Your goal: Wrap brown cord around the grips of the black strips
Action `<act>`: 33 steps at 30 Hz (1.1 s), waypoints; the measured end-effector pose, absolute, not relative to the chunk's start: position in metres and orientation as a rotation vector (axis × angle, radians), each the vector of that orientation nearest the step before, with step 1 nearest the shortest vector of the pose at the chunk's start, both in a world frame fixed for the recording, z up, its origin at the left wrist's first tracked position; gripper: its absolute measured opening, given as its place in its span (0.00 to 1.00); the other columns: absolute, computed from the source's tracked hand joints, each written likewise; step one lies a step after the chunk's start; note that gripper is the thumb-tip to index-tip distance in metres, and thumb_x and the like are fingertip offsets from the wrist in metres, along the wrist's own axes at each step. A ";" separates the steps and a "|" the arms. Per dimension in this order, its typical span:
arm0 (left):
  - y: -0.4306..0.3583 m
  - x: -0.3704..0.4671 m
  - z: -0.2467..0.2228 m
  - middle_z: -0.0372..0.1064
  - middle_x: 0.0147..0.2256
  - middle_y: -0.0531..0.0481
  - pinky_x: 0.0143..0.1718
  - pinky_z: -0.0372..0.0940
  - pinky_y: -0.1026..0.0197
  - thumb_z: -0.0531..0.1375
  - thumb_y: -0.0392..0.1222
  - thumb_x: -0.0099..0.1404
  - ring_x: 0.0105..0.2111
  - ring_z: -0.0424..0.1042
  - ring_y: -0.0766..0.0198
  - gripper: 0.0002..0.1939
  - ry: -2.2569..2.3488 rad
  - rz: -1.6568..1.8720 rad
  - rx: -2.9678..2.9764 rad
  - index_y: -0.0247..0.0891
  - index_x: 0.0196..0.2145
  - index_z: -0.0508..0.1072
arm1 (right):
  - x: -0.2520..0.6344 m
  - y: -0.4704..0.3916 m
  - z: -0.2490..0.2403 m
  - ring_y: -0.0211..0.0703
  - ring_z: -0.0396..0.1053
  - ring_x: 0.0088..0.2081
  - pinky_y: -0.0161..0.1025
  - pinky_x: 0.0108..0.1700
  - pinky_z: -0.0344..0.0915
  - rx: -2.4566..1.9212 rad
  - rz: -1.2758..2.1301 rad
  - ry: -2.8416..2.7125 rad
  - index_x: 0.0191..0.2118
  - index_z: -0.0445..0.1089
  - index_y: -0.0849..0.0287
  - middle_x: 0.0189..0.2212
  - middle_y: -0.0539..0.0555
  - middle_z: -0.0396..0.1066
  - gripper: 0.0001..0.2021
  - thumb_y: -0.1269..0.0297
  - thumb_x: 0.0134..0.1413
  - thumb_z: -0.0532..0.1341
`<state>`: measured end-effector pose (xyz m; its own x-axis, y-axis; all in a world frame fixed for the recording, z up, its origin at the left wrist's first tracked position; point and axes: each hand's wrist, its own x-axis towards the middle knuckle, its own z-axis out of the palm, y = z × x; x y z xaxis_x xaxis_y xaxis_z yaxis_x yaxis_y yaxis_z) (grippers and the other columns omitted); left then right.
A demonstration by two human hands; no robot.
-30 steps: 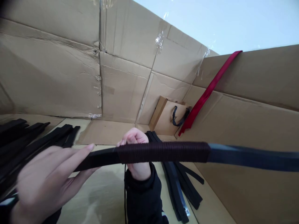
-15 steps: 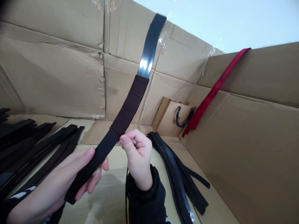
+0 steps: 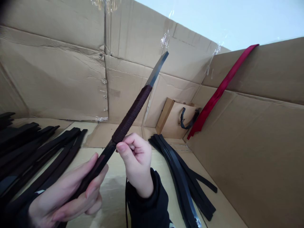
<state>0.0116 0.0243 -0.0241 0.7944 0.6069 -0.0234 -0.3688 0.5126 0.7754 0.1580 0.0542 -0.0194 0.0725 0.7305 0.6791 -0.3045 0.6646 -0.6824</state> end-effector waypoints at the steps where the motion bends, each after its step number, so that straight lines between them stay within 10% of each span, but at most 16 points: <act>1: 0.024 0.011 -0.024 0.44 0.05 0.65 0.21 0.47 0.68 0.42 0.57 0.68 0.07 0.36 0.77 0.28 0.308 0.590 0.843 0.37 0.23 0.68 | 0.157 0.055 -0.019 0.30 0.51 0.20 0.30 0.21 0.49 -0.411 0.811 -1.265 0.27 0.65 0.56 0.19 0.44 0.57 0.09 0.60 0.55 0.62; 9: 0.024 0.009 -0.019 0.48 0.06 0.63 0.17 0.42 0.66 0.44 0.59 0.68 0.07 0.40 0.76 0.28 0.421 0.633 0.999 0.37 0.24 0.69 | 0.145 0.055 -0.018 0.30 0.42 0.16 0.30 0.15 0.42 -0.466 0.910 -1.360 0.44 0.73 0.53 0.16 0.44 0.49 0.19 0.48 0.60 0.52; 15: 0.020 0.004 -0.016 0.49 0.07 0.62 0.12 0.34 0.66 0.48 0.65 0.62 0.06 0.41 0.76 0.29 0.463 0.542 1.072 0.37 0.24 0.70 | 0.159 0.058 -0.019 0.31 0.52 0.19 0.31 0.19 0.49 -0.533 0.627 -1.223 0.21 0.64 0.58 0.16 0.46 0.57 0.16 0.61 0.59 0.57; 21: 0.018 0.004 -0.016 0.45 0.06 0.64 0.17 0.41 0.67 0.47 0.62 0.65 0.07 0.38 0.78 0.27 0.395 0.631 0.988 0.37 0.23 0.68 | 0.175 0.058 -0.015 0.30 0.44 0.14 0.32 0.16 0.47 -0.489 0.580 -1.357 0.16 0.51 0.56 0.13 0.42 0.44 0.27 0.40 0.48 0.58; 33: 0.021 0.007 -0.012 0.51 0.09 0.62 0.15 0.45 0.70 0.46 0.61 0.66 0.09 0.43 0.76 0.25 0.715 0.809 1.234 0.38 0.28 0.67 | 0.175 0.071 -0.021 0.34 0.50 0.18 0.37 0.22 0.46 -0.785 -0.219 -1.333 0.19 0.60 0.56 0.14 0.45 0.54 0.15 0.64 0.52 0.63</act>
